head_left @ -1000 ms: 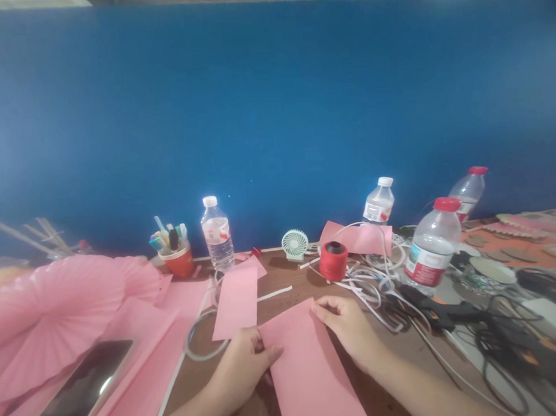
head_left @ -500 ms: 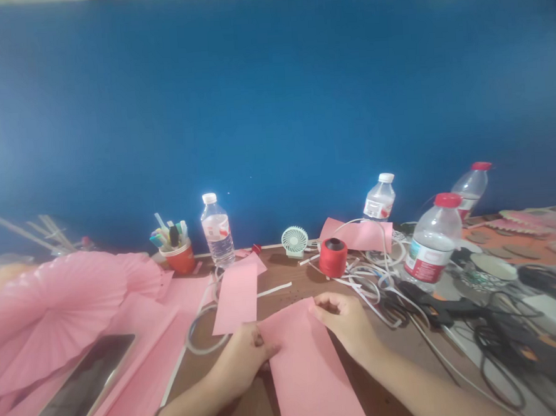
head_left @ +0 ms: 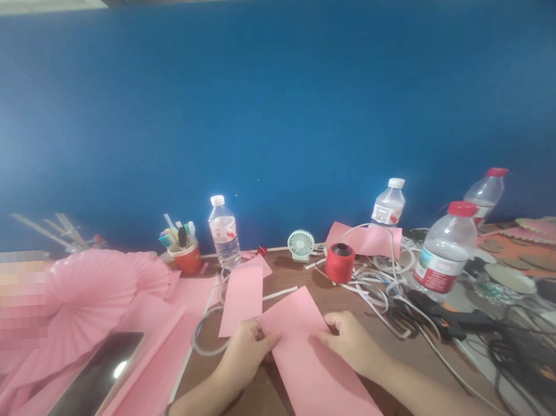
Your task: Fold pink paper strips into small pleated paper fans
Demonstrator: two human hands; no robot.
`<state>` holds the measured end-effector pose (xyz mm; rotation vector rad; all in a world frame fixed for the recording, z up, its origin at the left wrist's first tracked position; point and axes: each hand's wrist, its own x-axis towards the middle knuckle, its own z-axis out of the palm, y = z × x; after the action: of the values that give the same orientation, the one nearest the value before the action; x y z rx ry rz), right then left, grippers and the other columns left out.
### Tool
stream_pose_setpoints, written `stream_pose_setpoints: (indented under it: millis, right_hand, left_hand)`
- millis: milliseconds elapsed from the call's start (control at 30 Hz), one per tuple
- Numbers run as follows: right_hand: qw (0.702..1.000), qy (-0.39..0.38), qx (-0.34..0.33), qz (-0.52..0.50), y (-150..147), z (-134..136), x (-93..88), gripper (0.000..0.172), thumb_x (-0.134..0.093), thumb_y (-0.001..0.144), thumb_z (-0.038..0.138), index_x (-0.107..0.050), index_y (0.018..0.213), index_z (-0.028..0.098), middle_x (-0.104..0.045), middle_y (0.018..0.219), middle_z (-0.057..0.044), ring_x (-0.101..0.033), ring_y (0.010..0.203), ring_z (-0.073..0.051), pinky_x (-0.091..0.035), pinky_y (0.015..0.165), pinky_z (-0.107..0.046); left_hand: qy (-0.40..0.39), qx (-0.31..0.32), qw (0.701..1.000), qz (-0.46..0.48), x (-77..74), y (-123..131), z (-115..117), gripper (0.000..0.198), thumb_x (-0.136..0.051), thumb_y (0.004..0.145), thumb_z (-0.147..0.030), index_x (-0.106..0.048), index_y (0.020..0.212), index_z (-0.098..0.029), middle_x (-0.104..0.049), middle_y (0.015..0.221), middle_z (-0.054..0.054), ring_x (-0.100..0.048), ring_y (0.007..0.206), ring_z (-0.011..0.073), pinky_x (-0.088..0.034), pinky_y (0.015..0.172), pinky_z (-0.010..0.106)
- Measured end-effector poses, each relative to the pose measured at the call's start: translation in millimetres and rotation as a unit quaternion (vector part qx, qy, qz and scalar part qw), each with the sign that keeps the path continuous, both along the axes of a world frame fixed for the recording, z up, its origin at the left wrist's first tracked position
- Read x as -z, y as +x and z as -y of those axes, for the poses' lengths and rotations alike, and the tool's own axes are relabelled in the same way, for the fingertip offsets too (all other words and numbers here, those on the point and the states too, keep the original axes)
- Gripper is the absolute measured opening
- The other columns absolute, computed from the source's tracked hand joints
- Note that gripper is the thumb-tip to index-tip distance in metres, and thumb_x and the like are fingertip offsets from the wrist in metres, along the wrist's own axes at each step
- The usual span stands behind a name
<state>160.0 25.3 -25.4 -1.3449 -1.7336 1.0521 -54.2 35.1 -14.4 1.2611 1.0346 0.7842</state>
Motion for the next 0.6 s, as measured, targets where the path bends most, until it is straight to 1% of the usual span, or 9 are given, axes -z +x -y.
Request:
stream_pose_setpoints:
  millis: [133, 267, 367, 467, 600]
  right_hand:
    - [1.000, -0.006, 0.005, 0.007, -0.2, -0.1, 0.7, 0.031, -0.053, 0.072, 0.030, -0.033, 0.053, 0.016, -0.026, 0.055, 0.004, -0.026, 0.053, -0.008, -0.019, 0.046, -0.021]
    - [1.000, -0.013, -0.003, 0.009, -0.7, -0.3, -1.3, 0.032, -0.053, 0.072, 0.031, -0.032, 0.053, 0.017, -0.028, 0.055, 0.004, -0.027, 0.054, -0.008, -0.019, 0.046, -0.021]
    - [1.000, -0.012, -0.002, 0.009, -1.0, -0.5, -2.5, 0.032, -0.053, 0.073, 0.032, -0.032, 0.054, 0.017, -0.029, 0.054, 0.004, -0.028, 0.054, -0.008, -0.019, 0.046, -0.021]
    - [1.000, -0.005, -0.005, 0.005, -1.3, 0.0, -2.5, 0.030, -0.052, 0.073, 0.031, -0.035, 0.054, 0.016, -0.031, 0.054, 0.004, -0.029, 0.054, -0.009, -0.020, 0.047, -0.020]
    - [1.000, -0.022, -0.010, -0.008, -1.8, 1.0, -2.2, 0.026, -0.051, 0.073, 0.029, -0.040, 0.055, 0.015, -0.034, 0.054, 0.004, -0.031, 0.054, -0.009, -0.022, 0.047, -0.020]
  left_hand:
    - [-0.038, 0.018, 0.998, 0.045, -0.5, -0.5, 0.3, 0.038, -0.060, 0.072, -0.042, -0.062, 0.089, -0.009, -0.066, 0.077, 0.009, -0.061, 0.068, 0.0212, -0.048, 0.066, 0.033]
    - [-0.032, 0.000, 0.999, 0.029, -0.4, -0.1, 0.0, 0.039, -0.061, 0.070, -0.045, -0.063, 0.083, -0.009, -0.066, 0.077, 0.010, -0.061, 0.072, 0.0223, -0.048, 0.066, 0.031]
    - [-0.027, 0.006, 0.999, 0.022, -0.9, 0.2, 0.3, 0.040, -0.060, 0.070, -0.047, -0.062, 0.079, -0.008, -0.065, 0.076, 0.010, -0.061, 0.073, 0.0227, -0.048, 0.067, 0.031]
    - [-0.031, 0.008, 0.999, 0.023, -2.2, 0.5, 1.0, 0.041, -0.061, 0.068, -0.049, -0.062, 0.078, -0.009, -0.065, 0.074, 0.009, -0.061, 0.072, 0.0227, -0.048, 0.066, 0.031]
    - [-0.038, -0.002, 0.999, 0.022, -2.6, 0.5, 0.7, 0.042, -0.062, 0.067, -0.050, -0.061, 0.075, -0.009, -0.065, 0.071, 0.009, -0.061, 0.071, 0.0231, -0.048, 0.064, 0.030]
